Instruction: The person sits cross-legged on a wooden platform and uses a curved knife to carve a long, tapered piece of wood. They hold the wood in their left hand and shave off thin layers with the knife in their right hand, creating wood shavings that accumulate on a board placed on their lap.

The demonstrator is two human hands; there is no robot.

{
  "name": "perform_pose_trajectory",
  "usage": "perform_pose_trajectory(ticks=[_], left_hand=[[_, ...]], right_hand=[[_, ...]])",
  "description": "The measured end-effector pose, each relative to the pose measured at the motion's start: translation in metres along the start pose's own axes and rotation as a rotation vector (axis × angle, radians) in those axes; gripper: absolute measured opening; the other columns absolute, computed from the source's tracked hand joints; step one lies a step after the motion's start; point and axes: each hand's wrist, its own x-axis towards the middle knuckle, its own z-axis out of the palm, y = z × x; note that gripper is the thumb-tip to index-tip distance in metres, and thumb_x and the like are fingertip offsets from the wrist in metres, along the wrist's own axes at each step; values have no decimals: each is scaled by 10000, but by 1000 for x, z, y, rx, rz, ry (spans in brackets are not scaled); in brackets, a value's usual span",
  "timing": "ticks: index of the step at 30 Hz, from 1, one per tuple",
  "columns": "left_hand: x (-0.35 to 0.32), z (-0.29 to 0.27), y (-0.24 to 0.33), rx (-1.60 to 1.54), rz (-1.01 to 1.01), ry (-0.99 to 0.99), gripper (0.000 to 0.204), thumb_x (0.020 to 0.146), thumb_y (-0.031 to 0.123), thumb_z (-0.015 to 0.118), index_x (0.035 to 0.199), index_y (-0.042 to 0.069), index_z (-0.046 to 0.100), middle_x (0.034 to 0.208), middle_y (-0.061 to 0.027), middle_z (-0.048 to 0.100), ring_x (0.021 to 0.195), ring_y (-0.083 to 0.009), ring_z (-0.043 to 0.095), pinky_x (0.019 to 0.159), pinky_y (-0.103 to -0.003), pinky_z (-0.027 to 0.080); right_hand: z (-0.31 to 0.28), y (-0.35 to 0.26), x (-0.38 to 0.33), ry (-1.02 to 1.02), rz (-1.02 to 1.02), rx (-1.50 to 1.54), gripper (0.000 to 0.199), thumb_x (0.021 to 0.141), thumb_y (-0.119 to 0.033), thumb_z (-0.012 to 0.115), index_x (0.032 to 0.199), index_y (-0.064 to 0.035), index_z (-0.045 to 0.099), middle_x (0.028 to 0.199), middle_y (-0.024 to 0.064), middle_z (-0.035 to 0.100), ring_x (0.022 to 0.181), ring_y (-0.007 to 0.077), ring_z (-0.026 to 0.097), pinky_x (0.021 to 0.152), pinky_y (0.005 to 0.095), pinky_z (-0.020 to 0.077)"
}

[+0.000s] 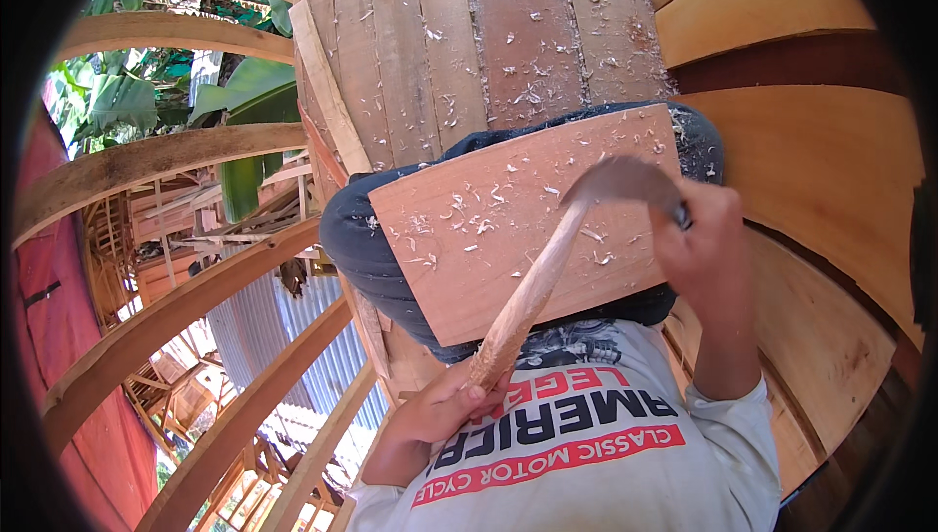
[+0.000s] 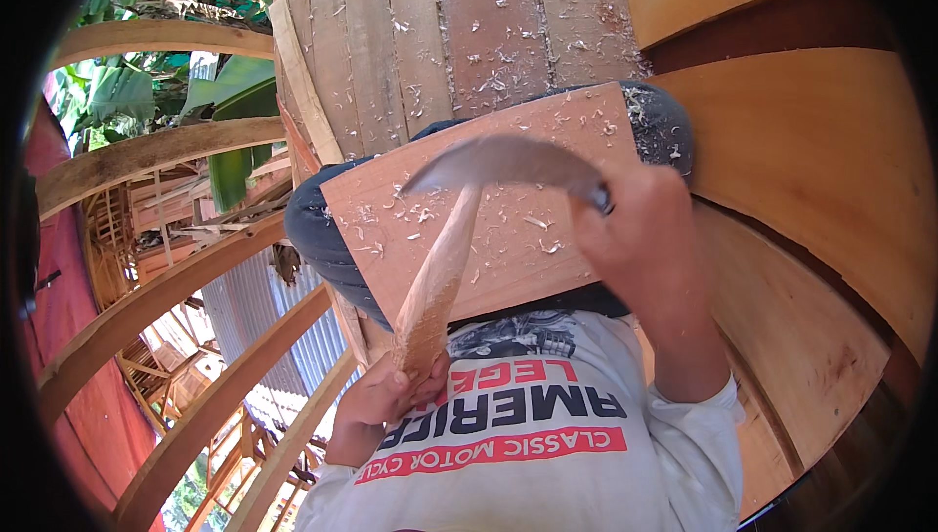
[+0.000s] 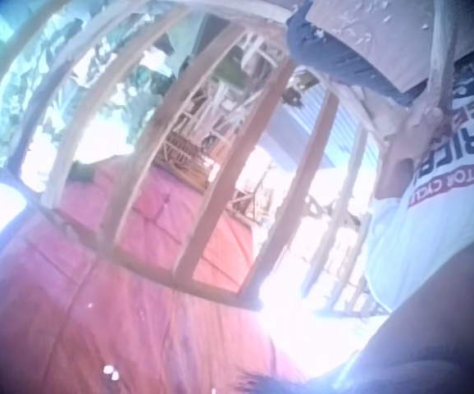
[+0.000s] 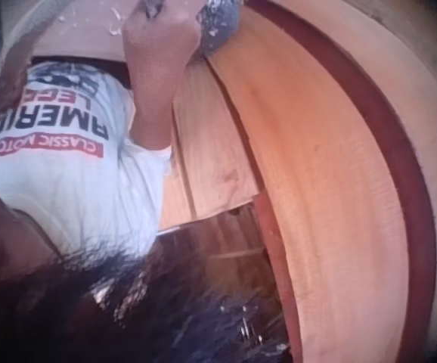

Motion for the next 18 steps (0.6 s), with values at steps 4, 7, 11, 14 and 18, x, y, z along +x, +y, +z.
perform_pose_trajectory(ticks=[4, 7, 11, 14, 18], left_hand=[[0, 4, 2, -73, 12, -18, 671, 853, 684, 492, 1002, 30, 471, 771, 23, 414, 677, -75, 400, 594, -209, 351], [-1, 9, 7, 58, 9, 58, 678, 851, 690, 488, 1004, 30, 470, 775, 20, 415, 681, -76, 408, 588, -210, 354], [0, 1, -1, 83, 17, -28, 731, 833, 717, 488, 1048, 19, 472, 793, 18, 409, 678, -74, 397, 577, -212, 343], [-4, 10, 6, -34, -11, 90, 728, 834, 701, 507, 1056, 8, 472, 796, 13, 399, 670, -72, 378, 570, -216, 335], [2, -16, -22, -105, 75, -188, 760, 812, 679, 561, 1097, -16, 443, 791, -3, 391, 618, -66, 342, 537, -201, 298]], right_hand=[[23, -15, -22, -95, -233, -112, 190, 781, -160, 635, 748, 27, 644, 623, 240, 564, 612, 412, 602, 553, 446, 482], [7, 8, 14, 78, -3, -190, 166, 763, -159, 653, 839, -19, 697, 614, 216, 576, 594, 398, 605, 562, 451, 485], [9, -10, -14, -11, -262, -98, 159, 771, -162, 635, 819, -24, 697, 611, 236, 566, 588, 401, 601, 552, 452, 481], [15, -1, -2, 55, -231, -158, 141, 770, -144, 635, 732, -12, 662, 593, 243, 549, 571, 400, 596, 528, 449, 471], [-8, 1, 11, 97, 42, 37, 209, 770, -177, 630, 665, 4, 618, 563, 236, 533, 557, 401, 592, 504, 451, 462]])
